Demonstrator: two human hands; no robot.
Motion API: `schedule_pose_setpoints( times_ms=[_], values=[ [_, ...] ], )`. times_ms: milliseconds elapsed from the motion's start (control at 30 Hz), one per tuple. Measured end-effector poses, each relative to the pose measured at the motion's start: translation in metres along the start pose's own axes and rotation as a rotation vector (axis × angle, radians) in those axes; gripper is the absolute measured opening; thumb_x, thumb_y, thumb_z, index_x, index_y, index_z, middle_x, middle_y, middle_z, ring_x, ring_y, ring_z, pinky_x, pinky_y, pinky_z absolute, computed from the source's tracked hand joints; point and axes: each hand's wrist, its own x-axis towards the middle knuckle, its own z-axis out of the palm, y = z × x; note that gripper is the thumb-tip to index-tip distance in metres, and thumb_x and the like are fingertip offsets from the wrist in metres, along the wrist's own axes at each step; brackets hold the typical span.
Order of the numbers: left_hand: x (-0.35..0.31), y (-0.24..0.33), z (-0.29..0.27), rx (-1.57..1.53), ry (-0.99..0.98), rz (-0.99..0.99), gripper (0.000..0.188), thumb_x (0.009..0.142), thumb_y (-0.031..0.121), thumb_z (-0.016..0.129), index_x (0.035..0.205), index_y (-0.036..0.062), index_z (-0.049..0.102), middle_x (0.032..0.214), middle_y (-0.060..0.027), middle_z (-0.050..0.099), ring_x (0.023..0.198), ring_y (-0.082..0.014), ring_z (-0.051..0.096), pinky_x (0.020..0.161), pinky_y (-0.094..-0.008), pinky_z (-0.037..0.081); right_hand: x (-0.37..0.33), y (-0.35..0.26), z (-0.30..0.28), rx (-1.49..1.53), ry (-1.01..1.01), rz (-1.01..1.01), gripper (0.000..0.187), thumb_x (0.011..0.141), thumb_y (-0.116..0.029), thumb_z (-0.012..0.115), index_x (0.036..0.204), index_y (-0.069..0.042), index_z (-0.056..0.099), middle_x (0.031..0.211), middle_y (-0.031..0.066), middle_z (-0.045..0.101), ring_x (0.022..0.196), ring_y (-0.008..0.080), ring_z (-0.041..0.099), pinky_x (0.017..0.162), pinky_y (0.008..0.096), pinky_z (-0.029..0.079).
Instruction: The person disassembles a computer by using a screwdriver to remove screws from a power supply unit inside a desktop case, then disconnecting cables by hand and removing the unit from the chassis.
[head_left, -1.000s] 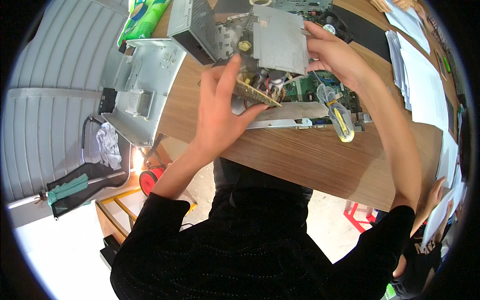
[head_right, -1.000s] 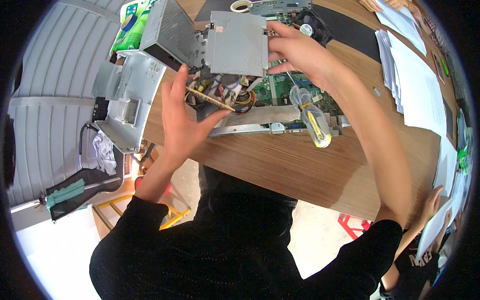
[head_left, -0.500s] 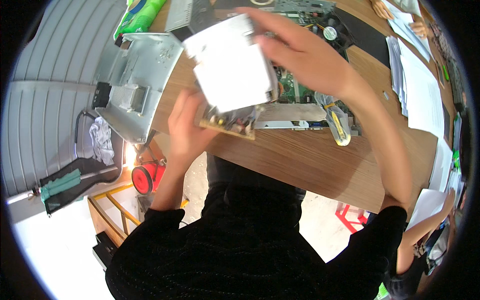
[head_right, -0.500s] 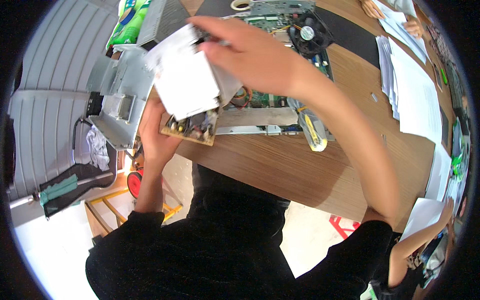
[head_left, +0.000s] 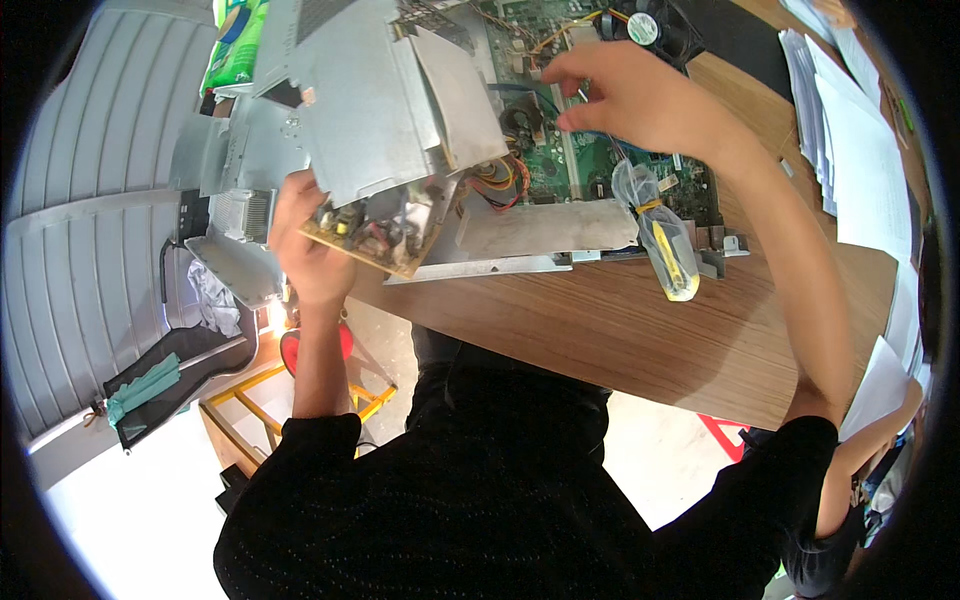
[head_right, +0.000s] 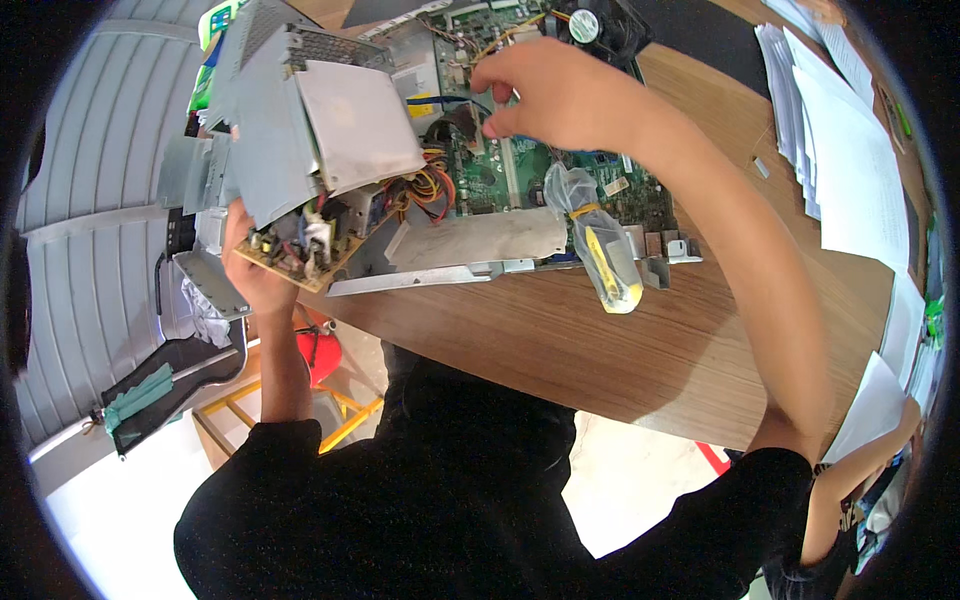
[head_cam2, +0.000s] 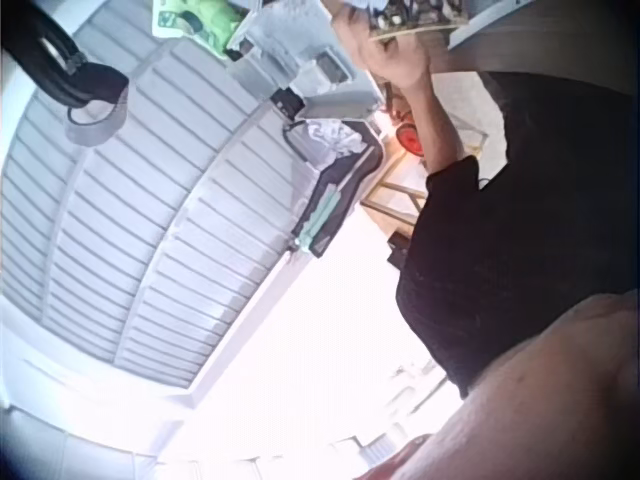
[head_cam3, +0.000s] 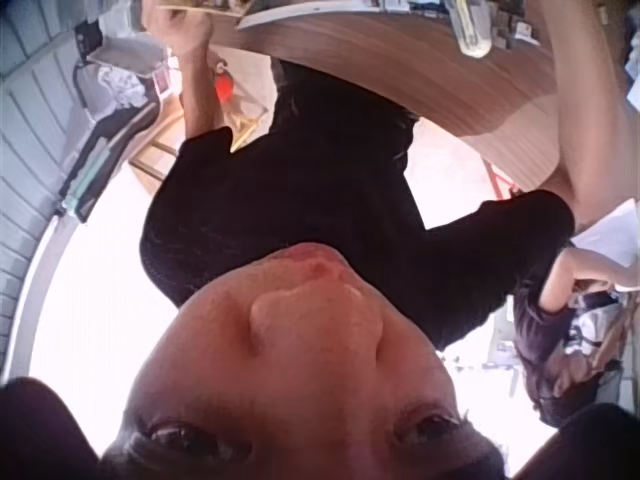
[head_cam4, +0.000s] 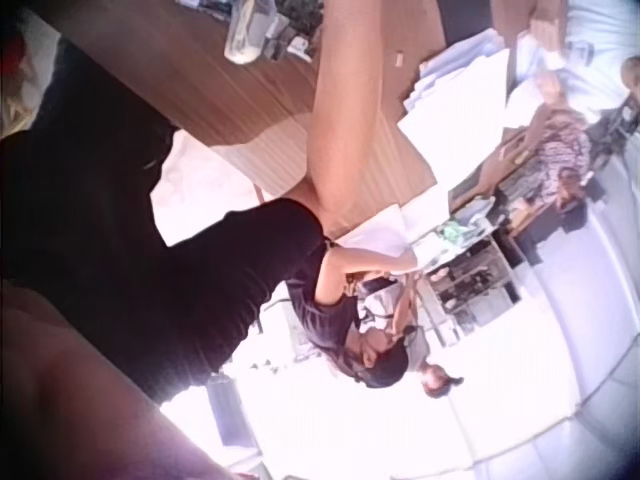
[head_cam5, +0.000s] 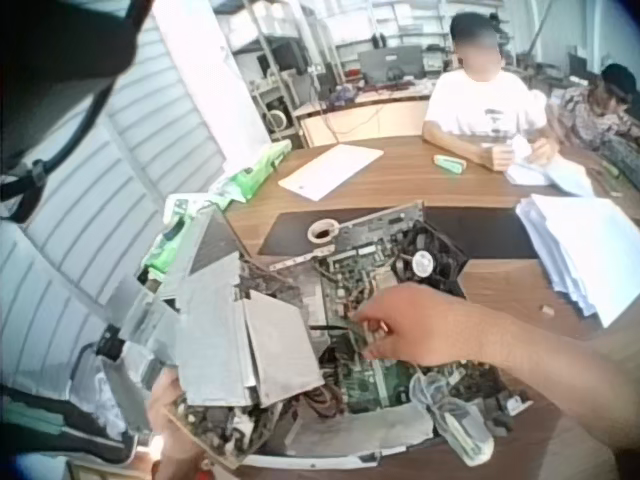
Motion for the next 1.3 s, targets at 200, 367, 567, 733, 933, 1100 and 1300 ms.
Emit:
schedule_pose_setpoints(
  times_ms=[200,367,567,733,933,1100,1300],
  values=[
    [0.001,-0.003,-0.002,0.047,-0.005,0.011,0.028,0.069,0.008,0.073,0.09,-0.0048,0.059,0.095,-0.0174,0.063,0.079,-0.0296,0.062,0.072,-0.0335,0.049,-0.003,0.007,0.03,-0.192,0.045,-0.068,0.043,0.08,-0.022,0.08,0.115,-0.001,0.064,0.107,0.0149,0.063,0.107,0.0357,0.063,0.091,0.0449,0.051],
    [0.005,0.002,0.0,0.015,0.008,-0.025,0.02,0.073,0.003,0.069,0.089,-0.0058,0.062,0.093,-0.016,0.064,0.078,-0.0279,0.063,0.07,-0.0323,0.05,-0.002,0.014,0.027,-0.1,0.061,-0.082,0.049,0.079,-0.018,0.08,0.119,0.0,0.057,0.11,0.0161,0.062,0.108,0.0362,0.063,0.092,0.0456,0.051],
    [-0.003,-0.004,-0.001,-0.029,-0.01,-0.074,0.018,0.079,0.002,0.066,0.092,-0.0088,0.066,0.095,-0.0167,0.067,0.082,-0.0278,0.066,0.07,-0.0329,0.05,0.003,0.029,0.031,-0.106,0.126,-0.2,0.048,0.08,-0.011,0.077,0.121,-0.002,0.055,0.11,0.0159,0.061,0.107,0.037,0.062,0.091,0.0461,0.05],
    [-0.008,-0.018,-0.01,-0.017,-0.009,-0.029,0.024,0.086,0.014,0.068,0.094,-0.009,0.068,0.1,-0.0199,0.069,0.085,-0.032,0.069,0.071,-0.0363,0.054,0.029,0.027,0.001,-0.266,-0.007,-0.438,0.04,0.091,-0.016,0.067,0.128,-0.004,0.057,0.108,0.0126,0.063,0.107,0.0337,0.064,0.091,0.0425,0.054],
    [-0.004,-0.018,-0.005,-0.012,-0.026,-0.022,0.025,0.086,0.015,0.068,0.094,-0.0088,0.068,0.099,-0.0198,0.069,0.085,-0.032,0.069,0.071,-0.0362,0.054,0.063,0.016,-0.003,-0.455,-0.287,-0.617,0.036,0.091,-0.015,0.065,0.126,-0.005,0.059,0.115,0.0098,0.062,0.112,0.0302,0.061,0.095,0.0422,0.054],
    [-0.009,-0.017,-0.006,0.0,-0.041,-0.03,0.025,0.086,0.015,0.069,0.094,-0.0086,0.069,0.099,-0.0197,0.069,0.085,-0.0319,0.069,0.071,-0.0362,0.054,0.072,0.004,-0.004,-0.433,-0.418,-0.551,0.029,0.079,-0.002,0.071,0.108,-0.006,0.068,0.11,0.0107,0.066,0.105,0.0308,0.066,0.086,0.0402,0.059],
    [-0.014,-0.015,-0.006,0.005,-0.069,-0.031,0.025,0.086,0.016,0.069,0.094,-0.0084,0.069,0.099,-0.0196,0.07,0.085,-0.0319,0.069,0.07,-0.0362,0.054,0.081,0.001,-0.017,-0.475,-0.513,-0.65,0.023,0.081,-0.009,0.069,0.1,0.003,0.068,0.095,0.0171,0.069,0.098,0.0378,0.068,0.075,0.0484,0.059]
  ],
)
